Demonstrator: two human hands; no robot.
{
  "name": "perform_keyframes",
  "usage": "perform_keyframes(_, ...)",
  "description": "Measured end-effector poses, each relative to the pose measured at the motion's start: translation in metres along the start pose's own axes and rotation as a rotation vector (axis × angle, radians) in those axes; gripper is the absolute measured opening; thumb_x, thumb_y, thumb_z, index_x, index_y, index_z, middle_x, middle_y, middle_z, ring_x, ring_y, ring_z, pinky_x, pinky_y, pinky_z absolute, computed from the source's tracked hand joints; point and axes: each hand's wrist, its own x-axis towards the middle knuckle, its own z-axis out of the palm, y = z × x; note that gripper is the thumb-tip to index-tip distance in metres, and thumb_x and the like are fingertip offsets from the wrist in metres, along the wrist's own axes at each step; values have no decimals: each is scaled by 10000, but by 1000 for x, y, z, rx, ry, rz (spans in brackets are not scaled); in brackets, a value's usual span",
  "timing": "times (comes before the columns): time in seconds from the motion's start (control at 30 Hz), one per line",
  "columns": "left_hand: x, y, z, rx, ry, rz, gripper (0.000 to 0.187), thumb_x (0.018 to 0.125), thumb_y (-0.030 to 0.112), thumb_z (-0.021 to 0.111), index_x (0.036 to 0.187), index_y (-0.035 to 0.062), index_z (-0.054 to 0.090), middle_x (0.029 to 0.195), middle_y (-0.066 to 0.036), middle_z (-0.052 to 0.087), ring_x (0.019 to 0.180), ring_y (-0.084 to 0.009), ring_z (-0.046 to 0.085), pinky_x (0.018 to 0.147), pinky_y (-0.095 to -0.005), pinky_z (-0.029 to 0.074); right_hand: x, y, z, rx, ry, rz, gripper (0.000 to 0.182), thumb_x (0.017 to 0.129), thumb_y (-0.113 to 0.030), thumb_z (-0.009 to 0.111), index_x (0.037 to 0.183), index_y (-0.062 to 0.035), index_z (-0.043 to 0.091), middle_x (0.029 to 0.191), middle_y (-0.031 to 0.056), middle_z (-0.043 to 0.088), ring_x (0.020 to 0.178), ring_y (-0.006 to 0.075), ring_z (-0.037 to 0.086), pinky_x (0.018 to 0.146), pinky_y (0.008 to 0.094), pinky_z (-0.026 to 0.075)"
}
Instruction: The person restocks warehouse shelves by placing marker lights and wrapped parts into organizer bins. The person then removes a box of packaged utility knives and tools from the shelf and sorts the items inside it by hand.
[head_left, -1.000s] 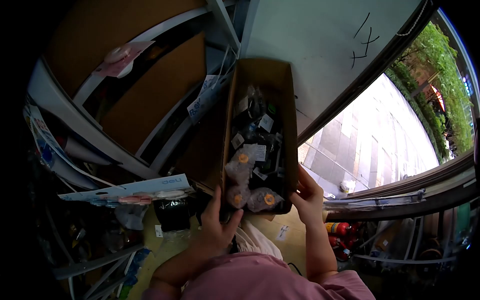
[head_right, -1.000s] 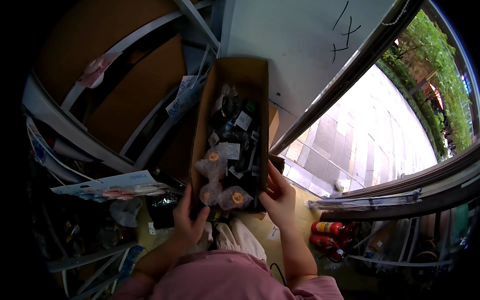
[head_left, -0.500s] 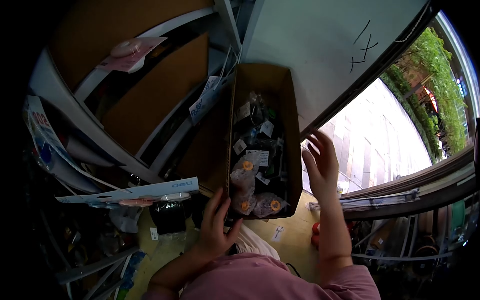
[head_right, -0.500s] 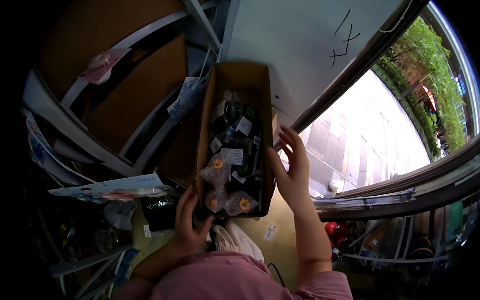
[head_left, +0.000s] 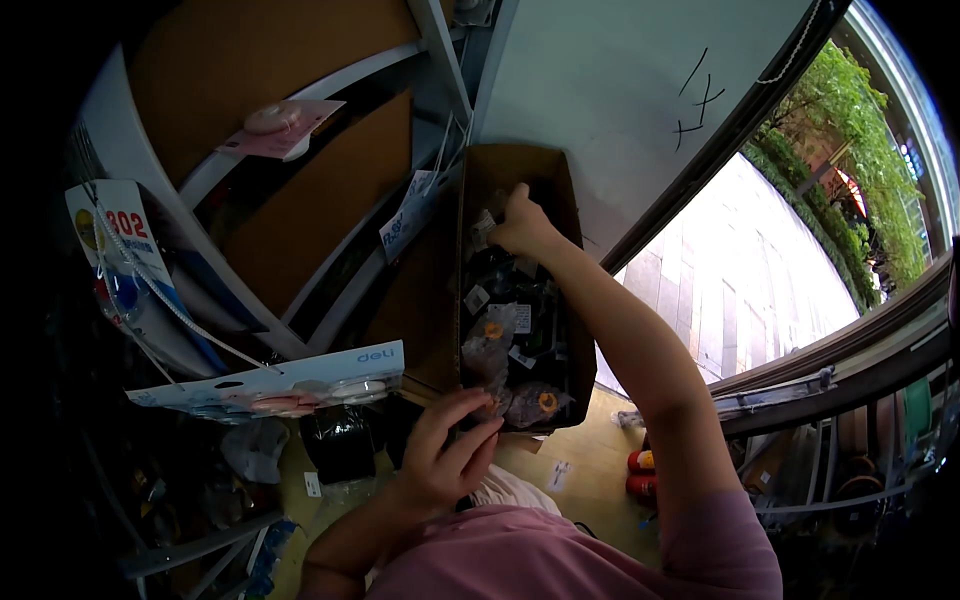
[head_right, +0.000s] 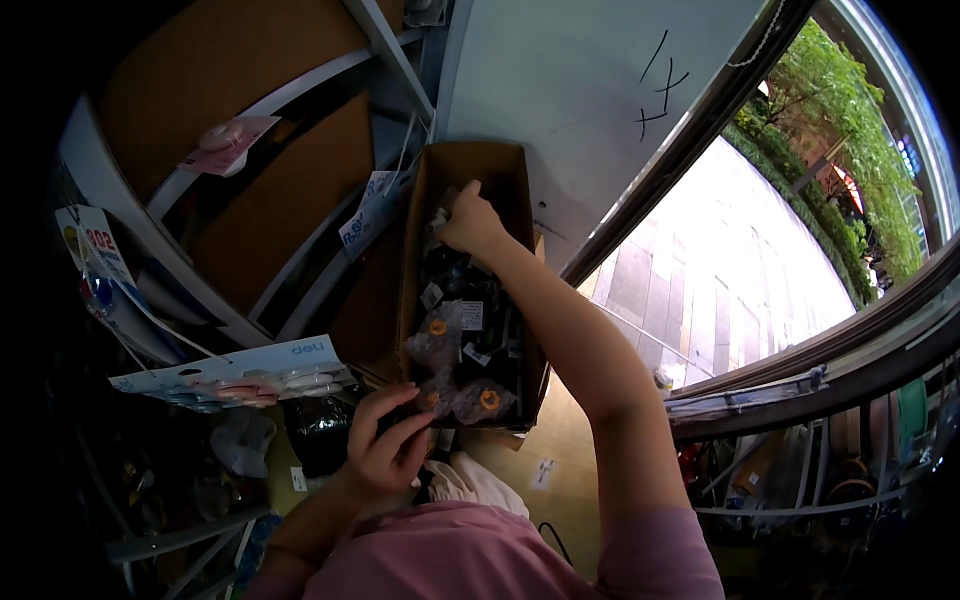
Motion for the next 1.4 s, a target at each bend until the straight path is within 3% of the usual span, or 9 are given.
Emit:
perform_keyframes(0.13,20,5,-6,-168,18,-178,270,756,-26,629,1026,-18,619,1156,-168,547,1033,-306,572,856,-353,488,-36,18,-22,59,314,-136,751,630,-159,740,1208,89,329,1028,263,589,971,362,597,811,378,483)
perform_keyframes(0.23,42,5,0,-315,-6,-267,353,820,-5,588,1168,-22,533,1224,-187,518,1125,-296,524,919,-364,446,-83,27,-38,163,698,-478,457,678,-84,706,1065,57,510,1017,207,604,885,309,624,730,329,507)
perform_keyframes(0.33,69,5,17,-1324,202,-743,446,931,127,511,1325,10,339,1263,-119,500,1231,-203,421,1018,-398,338,-132,33,-38,-44,988,-959,343,675,-10,718,994,20,596,963,164,616,875,277,644,714,307,528)
perform_keyframes(0.5,117,12,18,-1714,216,-953,298,912,125,547,1195,69,472,1127,-78,561,1045,-138,544,872,-327,436,-177,27,-35,-417,1087,-1407,189,727,-42,680,910,-60,636,921,117,607,850,279,643,651,351,586)
perform_keyframes(0.7,125,6,7,-1394,463,-1008,268,862,134,602,1103,41,532,1015,-89,621,918,-191,633,790,-329,531,-177,37,-55,-167,811,-1392,330,679,-266,761,966,-143,652,1071,77,569,1008,252,577,893,402,466)
perform_keyframes(0.83,133,-10,-18,-1530,623,-995,253,898,181,544,1095,23,540,1053,-100,626,969,-212,620,852,-359,514,-141,35,-63,734,513,-641,344,815,-233,640,1048,8,563,1122,169,536,911,279,596,788,397,489)
perform_keyframes(0.97,142,-2,-30,-1538,645,-995,240,897,139,516,1086,-8,524,1057,-117,607,991,-237,597,884,-377,486,-76,41,-34,-313,-50,-539,313,757,-211,655,947,35,613,883,204,636,861,349,617,786,388,504)
perform_keyframes(1.23,129,-13,-37,-1533,632,-1060,238,876,131,515,1074,-1,529,1038,-132,616,998,-266,587,895,-423,464,-18,49,11,-408,-404,-625,607,582,-338,801,1036,27,630,969,199,651,925,325,625,786,372,503)
perform_keyframes(1.4,129,-5,-37,-1537,654,-972,270,876,97,509,1118,-23,501,1077,-136,588,1012,-263,583,896,-406,477,-41,30,-5,-382,-594,-233,512,665,-212,734,1123,-26,598,1007,186,643,958,307,605,809,368,475)
